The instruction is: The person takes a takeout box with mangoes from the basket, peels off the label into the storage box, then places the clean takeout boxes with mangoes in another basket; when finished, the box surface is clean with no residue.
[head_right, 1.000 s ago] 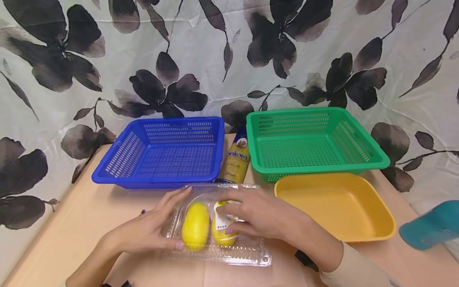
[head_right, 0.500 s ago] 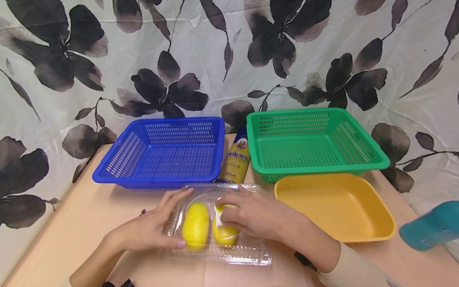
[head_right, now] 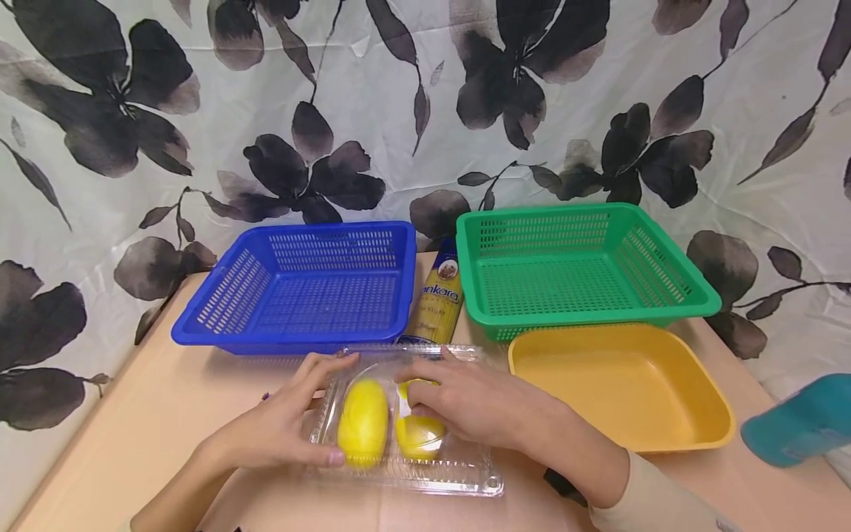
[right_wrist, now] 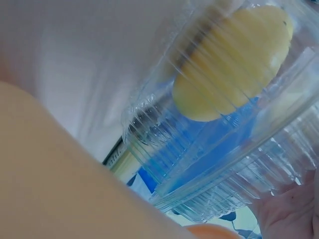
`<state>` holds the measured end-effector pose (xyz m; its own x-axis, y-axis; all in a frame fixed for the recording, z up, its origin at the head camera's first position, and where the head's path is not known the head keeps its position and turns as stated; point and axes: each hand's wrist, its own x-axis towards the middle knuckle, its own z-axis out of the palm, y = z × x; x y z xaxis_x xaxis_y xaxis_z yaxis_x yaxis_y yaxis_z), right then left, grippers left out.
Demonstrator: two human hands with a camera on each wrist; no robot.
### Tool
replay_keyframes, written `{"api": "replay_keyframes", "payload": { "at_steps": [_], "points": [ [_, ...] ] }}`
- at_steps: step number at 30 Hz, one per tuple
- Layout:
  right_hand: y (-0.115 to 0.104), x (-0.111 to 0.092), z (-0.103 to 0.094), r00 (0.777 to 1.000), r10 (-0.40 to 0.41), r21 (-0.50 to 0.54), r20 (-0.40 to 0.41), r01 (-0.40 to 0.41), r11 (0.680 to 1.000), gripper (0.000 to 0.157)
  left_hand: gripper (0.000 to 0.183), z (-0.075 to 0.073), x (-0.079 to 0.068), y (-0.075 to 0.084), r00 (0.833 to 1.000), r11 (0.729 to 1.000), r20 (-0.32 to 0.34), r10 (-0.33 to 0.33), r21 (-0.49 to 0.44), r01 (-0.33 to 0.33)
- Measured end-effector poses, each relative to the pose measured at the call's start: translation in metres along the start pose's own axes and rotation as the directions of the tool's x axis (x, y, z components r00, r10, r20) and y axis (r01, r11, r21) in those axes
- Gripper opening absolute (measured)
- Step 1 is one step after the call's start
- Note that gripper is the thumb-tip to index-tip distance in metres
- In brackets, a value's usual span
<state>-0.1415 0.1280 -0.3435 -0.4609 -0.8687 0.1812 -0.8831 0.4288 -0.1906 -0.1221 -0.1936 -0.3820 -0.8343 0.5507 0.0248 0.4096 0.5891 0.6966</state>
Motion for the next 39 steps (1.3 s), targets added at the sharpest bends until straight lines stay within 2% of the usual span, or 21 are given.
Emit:
{"api": "replay_keyframes", "payload": {
  "at_steps": [8,16,20,26,34,39],
  "points": [
    [0.005,0.000,-0.003,0.997,-0.024,0.090,-0.076,0.031,0.995,0.002,0.114,0.000,-0.001,0.002,1.000,1.000,-0.001,-0.004,0.024,0.004],
    [0.015,0.001,-0.006,0.991,-0.040,0.229,-0.130,0.069,0.971,0.009,0.115,0.000,0.001,0.002,1.000,0.999,0.010,-0.020,0.026,0.020],
    [0.016,0.000,-0.007,0.992,-0.005,0.268,-0.128,0.040,0.962,0.011,0.116,0.001,0.001,0.003,1.000,0.999,0.003,-0.020,0.033,0.020],
    [0.014,-0.003,-0.009,0.994,0.074,0.321,-0.085,-0.043,0.946,0.012,0.117,0.001,-0.002,0.004,1.000,0.999,0.004,-0.027,0.043,0.026],
    [0.017,-0.009,-0.014,0.970,0.081,0.337,-0.230,0.001,0.942,0.019,0.116,-0.002,-0.002,0.006,0.999,0.992,0.007,-0.043,0.122,0.042],
    [0.020,-0.025,-0.020,0.974,0.124,0.343,-0.187,-0.053,0.938,0.021,0.115,-0.002,-0.003,0.006,0.998,0.989,0.012,-0.059,0.137,0.057]
  ]
}}
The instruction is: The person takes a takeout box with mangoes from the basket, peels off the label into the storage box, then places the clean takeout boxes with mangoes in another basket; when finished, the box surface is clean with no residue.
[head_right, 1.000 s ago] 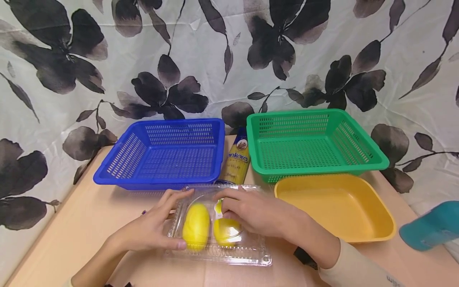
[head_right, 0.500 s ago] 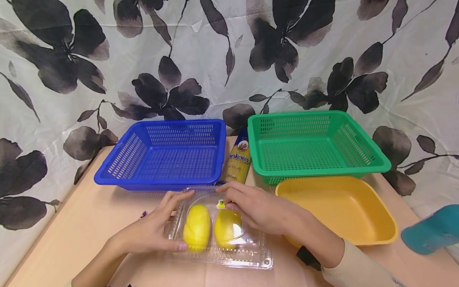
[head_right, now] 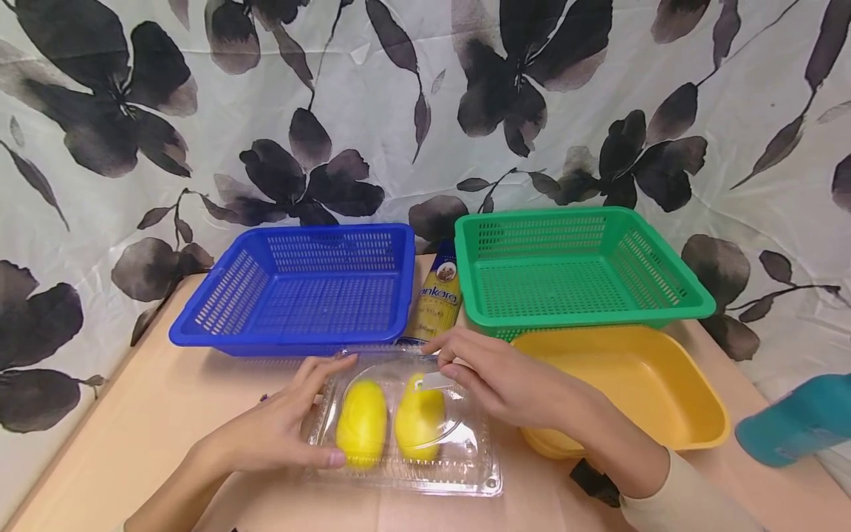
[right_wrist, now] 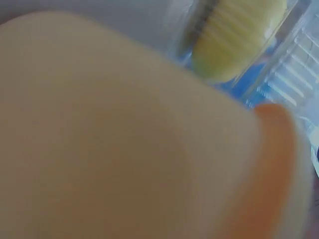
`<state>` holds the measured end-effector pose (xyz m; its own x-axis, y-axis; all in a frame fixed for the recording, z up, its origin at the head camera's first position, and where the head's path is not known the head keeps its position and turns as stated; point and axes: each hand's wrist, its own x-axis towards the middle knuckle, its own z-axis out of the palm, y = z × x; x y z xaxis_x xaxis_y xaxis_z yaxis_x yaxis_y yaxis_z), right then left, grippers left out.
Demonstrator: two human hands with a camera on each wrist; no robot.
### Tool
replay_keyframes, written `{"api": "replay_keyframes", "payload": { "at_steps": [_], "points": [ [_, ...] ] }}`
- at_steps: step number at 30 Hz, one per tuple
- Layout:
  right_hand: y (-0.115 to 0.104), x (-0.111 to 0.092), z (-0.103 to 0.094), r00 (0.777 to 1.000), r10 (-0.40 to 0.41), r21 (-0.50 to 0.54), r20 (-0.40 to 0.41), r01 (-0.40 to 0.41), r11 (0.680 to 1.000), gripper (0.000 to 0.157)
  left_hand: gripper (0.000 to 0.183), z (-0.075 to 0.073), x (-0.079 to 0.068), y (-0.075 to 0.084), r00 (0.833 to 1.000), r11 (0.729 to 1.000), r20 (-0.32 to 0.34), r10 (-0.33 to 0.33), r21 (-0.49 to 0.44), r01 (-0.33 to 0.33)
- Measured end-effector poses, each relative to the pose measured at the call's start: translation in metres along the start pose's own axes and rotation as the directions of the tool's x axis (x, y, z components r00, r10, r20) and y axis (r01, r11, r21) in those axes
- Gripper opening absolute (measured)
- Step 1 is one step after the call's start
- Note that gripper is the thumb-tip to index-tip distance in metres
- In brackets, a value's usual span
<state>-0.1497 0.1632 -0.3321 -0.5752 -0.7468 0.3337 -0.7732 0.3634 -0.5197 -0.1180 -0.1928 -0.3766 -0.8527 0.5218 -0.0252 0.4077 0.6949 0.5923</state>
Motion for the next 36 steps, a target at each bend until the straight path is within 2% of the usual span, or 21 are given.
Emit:
{"api": "replay_keyframes", "payload": {
  "at_steps": [4,8,11,17,22,25,31,36],
  "points": [
    [0.002,-0.013,-0.008,0.998,0.055,-0.045,0.008,-0.055,0.997,0.029,0.112,0.001,-0.001,-0.002,1.000,1.000,0.004,-0.001,-0.002,0.001],
    [0.006,-0.026,-0.015,0.996,0.090,-0.115,-0.015,-0.091,0.989,0.025,0.112,-0.002,0.000,-0.002,1.000,1.000,0.018,-0.003,0.011,0.003],
    [0.009,-0.034,-0.023,0.995,0.095,-0.132,-0.033,-0.099,0.986,0.026,0.112,-0.005,0.002,0.000,0.999,1.000,0.037,-0.009,0.018,0.009],
    [0.021,-0.046,-0.035,0.996,0.063,-0.144,-0.059,-0.071,0.987,0.032,0.114,-0.007,0.004,0.002,0.999,1.000,0.053,-0.010,0.005,0.010],
    [0.032,-0.051,-0.043,0.996,0.074,-0.143,-0.049,-0.081,0.986,0.030,0.113,-0.005,0.001,0.001,0.998,1.000,0.060,-0.020,-0.013,0.021],
    [0.037,-0.053,-0.049,0.994,0.099,-0.133,-0.048,-0.105,0.986,0.029,0.113,-0.003,-0.001,-0.001,0.999,1.000,0.050,-0.021,-0.015,0.022],
    [0.046,-0.065,-0.063,0.982,0.190,-0.045,-0.014,-0.190,0.981,0.027,0.114,-0.004,-0.002,-0.002,0.999,1.000,0.048,-0.014,-0.024,0.015],
    [0.058,-0.080,-0.074,0.977,0.210,-0.079,0.027,-0.207,0.975,0.031,0.115,-0.003,0.000,-0.004,0.998,0.999,0.065,-0.012,-0.040,0.015]
  ]
}}
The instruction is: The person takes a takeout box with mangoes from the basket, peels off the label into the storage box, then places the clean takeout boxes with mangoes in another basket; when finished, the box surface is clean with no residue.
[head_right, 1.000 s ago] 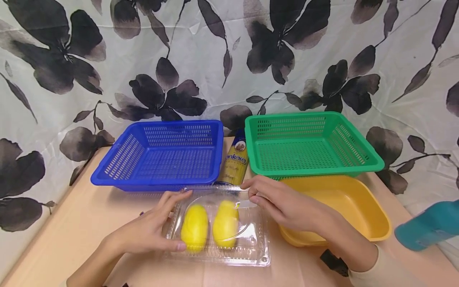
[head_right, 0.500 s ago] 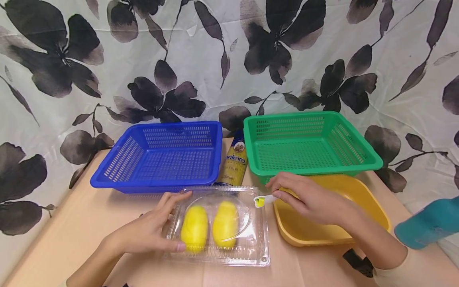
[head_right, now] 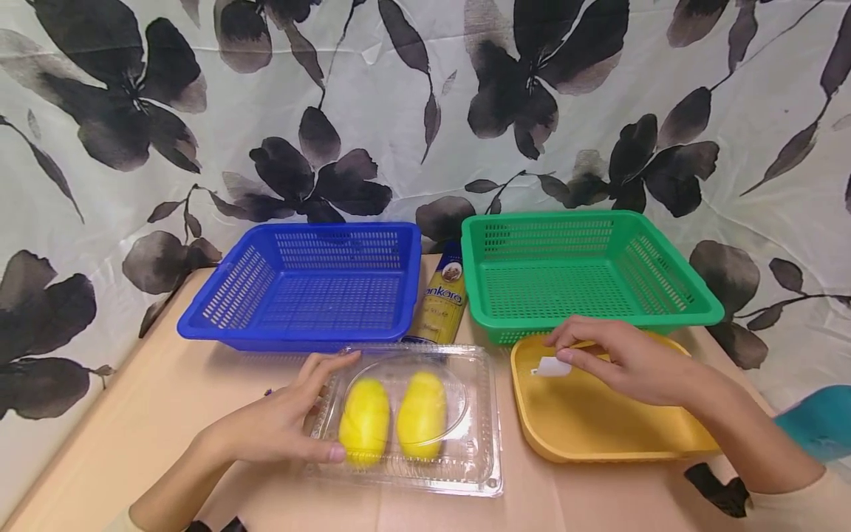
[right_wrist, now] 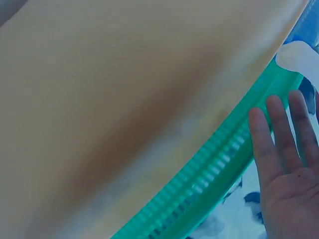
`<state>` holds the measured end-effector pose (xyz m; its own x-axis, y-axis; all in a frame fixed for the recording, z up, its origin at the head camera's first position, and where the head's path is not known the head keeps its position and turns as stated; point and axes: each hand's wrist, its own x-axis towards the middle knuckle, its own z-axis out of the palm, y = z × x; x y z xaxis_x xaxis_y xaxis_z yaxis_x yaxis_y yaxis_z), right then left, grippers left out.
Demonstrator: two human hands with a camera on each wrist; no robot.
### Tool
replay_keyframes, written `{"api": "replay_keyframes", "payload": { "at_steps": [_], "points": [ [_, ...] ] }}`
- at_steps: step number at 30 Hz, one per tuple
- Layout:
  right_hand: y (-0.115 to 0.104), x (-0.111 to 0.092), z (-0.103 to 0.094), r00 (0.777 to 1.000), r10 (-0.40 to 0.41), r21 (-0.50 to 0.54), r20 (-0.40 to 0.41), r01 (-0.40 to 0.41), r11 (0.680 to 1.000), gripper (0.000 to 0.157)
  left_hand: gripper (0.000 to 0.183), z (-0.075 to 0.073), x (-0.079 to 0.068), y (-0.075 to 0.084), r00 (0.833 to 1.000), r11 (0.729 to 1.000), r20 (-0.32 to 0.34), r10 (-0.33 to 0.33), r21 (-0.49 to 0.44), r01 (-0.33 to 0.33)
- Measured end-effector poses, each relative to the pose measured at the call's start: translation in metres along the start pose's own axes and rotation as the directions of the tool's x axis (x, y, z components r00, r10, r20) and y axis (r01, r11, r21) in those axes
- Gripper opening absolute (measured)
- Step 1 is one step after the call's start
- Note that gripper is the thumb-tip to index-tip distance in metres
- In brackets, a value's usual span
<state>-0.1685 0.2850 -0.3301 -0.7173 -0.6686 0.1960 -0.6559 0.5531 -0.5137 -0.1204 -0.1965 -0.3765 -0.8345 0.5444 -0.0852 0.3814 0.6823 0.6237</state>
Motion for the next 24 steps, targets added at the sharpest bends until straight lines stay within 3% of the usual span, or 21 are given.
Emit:
{"api": "replay_keyframes", "payload": {
  "at_steps": [7,12,20,24],
  "points": [
    [0.022,-0.013,-0.011,0.996,-0.001,-0.036,0.091,0.005,0.999,0.031,0.117,0.000,0.003,0.002,1.000,1.000,0.023,-0.010,-0.001,0.010],
    [0.031,-0.020,-0.016,0.989,0.064,-0.086,0.131,-0.053,0.995,0.024,0.117,-0.002,0.003,0.005,0.998,0.999,0.049,-0.042,0.009,0.042],
    [0.044,-0.021,-0.014,0.991,-0.016,-0.209,0.135,0.044,0.977,0.019,0.116,-0.001,-0.001,0.004,0.997,0.998,0.055,-0.048,-0.042,0.050],
    [0.050,-0.023,-0.008,0.983,0.012,-0.197,0.182,0.025,0.980,0.012,0.115,0.000,-0.001,0.003,0.997,0.998,0.058,-0.043,-0.042,0.045]
  ]
}}
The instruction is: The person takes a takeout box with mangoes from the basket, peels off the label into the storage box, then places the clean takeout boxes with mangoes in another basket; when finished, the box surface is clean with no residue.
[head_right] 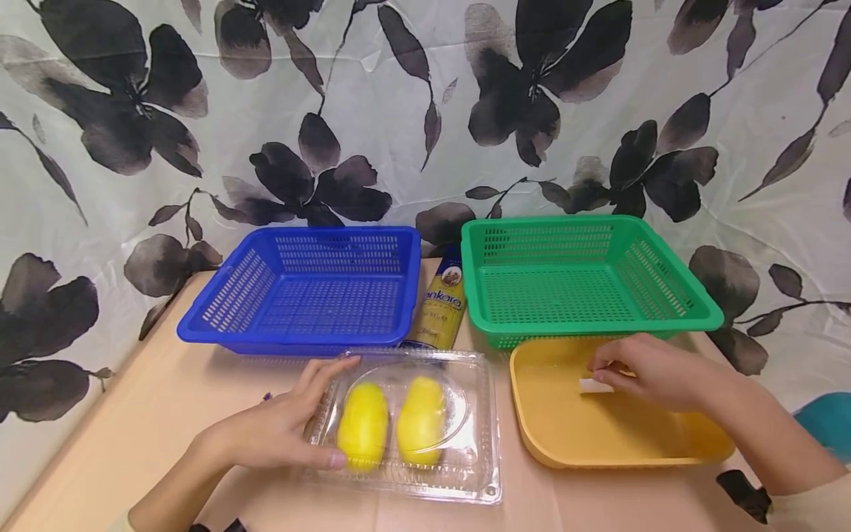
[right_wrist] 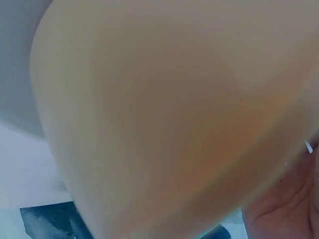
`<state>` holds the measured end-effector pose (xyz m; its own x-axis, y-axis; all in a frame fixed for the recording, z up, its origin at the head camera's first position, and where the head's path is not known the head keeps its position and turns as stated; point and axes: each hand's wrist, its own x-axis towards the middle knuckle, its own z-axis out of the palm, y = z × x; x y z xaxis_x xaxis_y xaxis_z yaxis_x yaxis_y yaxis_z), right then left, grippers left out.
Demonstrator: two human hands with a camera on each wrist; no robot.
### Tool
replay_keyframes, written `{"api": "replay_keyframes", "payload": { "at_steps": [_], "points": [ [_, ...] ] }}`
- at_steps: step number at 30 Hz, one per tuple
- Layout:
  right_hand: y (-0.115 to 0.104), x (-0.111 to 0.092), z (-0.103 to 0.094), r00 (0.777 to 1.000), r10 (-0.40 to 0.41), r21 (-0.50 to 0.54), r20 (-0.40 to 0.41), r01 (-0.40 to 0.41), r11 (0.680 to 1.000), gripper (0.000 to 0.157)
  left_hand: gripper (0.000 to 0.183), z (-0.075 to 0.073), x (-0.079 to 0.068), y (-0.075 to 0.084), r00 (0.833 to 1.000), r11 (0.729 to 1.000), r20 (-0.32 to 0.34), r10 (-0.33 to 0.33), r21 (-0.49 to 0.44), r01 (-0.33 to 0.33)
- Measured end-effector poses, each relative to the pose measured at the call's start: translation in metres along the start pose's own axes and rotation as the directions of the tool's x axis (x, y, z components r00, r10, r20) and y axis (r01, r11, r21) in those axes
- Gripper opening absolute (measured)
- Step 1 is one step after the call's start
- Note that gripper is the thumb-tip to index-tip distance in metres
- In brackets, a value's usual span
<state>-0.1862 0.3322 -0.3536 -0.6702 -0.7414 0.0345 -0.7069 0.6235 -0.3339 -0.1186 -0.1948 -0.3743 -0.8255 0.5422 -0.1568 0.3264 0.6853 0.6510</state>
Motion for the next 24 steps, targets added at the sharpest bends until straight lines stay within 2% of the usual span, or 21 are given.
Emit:
{"api": "replay_keyframes", "payload": {
  "at_steps": [5,9,13,16,24],
  "points": [
    [-0.002,-0.003,0.003,0.993,0.059,0.018,0.101,-0.061,0.998,0.004,0.116,-0.002,0.001,0.000,1.000,1.000,0.019,0.002,0.006,-0.003],
    [-0.002,-0.003,0.004,0.984,0.073,0.063,0.160,-0.084,0.995,0.008,0.115,-0.001,0.001,0.000,1.000,1.000,0.016,0.010,0.003,-0.010],
    [0.000,-0.002,0.009,0.981,0.004,0.142,0.192,-0.032,0.989,0.001,0.115,0.000,0.001,-0.002,1.000,1.000,0.014,0.022,0.005,-0.022],
    [-0.001,0.000,0.011,0.979,-0.022,0.163,0.203,-0.012,0.986,0.008,0.114,0.001,0.001,-0.003,1.000,1.000,0.023,0.021,0.001,-0.021],
    [-0.008,-0.003,0.005,0.963,0.136,0.086,0.231,-0.160,0.983,0.025,0.115,0.002,0.002,-0.005,0.999,0.999,0.023,0.034,0.007,-0.034]
  ]
}}
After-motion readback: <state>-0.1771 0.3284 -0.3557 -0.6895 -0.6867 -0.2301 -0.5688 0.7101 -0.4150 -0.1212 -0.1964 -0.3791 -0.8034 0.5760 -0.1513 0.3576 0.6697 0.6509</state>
